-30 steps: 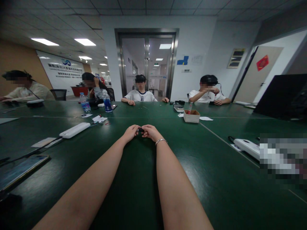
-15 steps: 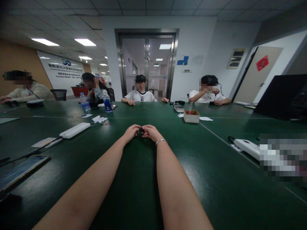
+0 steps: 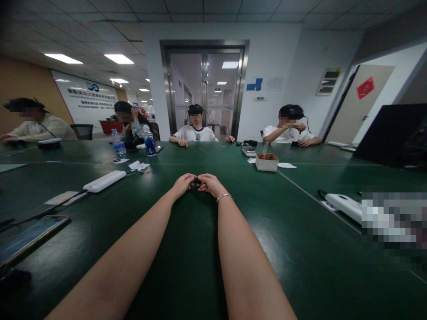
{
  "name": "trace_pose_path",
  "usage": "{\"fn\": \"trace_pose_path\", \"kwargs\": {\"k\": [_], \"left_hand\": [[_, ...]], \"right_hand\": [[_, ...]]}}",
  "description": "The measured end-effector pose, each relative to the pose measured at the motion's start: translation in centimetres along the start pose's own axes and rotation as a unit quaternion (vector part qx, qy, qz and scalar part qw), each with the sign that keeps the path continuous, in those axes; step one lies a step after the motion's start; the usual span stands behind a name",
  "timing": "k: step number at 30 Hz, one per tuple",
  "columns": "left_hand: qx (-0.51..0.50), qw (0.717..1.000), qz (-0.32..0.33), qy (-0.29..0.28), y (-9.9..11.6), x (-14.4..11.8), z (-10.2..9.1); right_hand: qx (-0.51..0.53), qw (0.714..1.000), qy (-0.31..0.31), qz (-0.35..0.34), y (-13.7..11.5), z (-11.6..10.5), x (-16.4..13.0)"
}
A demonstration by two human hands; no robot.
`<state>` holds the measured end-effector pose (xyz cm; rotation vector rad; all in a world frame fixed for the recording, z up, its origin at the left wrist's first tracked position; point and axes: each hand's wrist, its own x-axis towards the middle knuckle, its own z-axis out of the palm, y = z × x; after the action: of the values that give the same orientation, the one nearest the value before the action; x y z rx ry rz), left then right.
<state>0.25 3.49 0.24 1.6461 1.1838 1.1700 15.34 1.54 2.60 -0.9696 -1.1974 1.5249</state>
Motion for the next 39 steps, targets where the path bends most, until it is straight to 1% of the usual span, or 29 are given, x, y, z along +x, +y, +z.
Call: {"fn": "trace_pose_path", "kwargs": {"k": [7, 21, 26, 33, 39], "left_hand": [[-0.005, 1.000, -0.014, 0.000, 0.73, -0.34, -0.05], [0.018, 1.000, -0.008, 0.008, 0.03, 0.10, -0.05], [0.027, 0.999, -0.011, 0.012, 0.25, -0.07, -0.11], [0.020, 1.000, -0.008, 0.002, 0.46, -0.21, -0.09], [0.014, 1.000, -0.012, -0.007, 0.26, -0.05, -0.08]], "right_hand": [[-0.002, 1.000, 0.002, 0.004, -0.01, -0.04, 0.08], [0.005, 1.000, 0.002, 0.003, 0.10, -0.07, 0.22], [0.001, 1.000, 0.003, 0.005, 0.00, -0.04, 0.10], [0.008, 1.000, -0.004, 0.000, 0.04, -0.11, 0.01], [0.010, 1.000, 0.003, 0.001, -0.03, -0.03, 0.01]]}}
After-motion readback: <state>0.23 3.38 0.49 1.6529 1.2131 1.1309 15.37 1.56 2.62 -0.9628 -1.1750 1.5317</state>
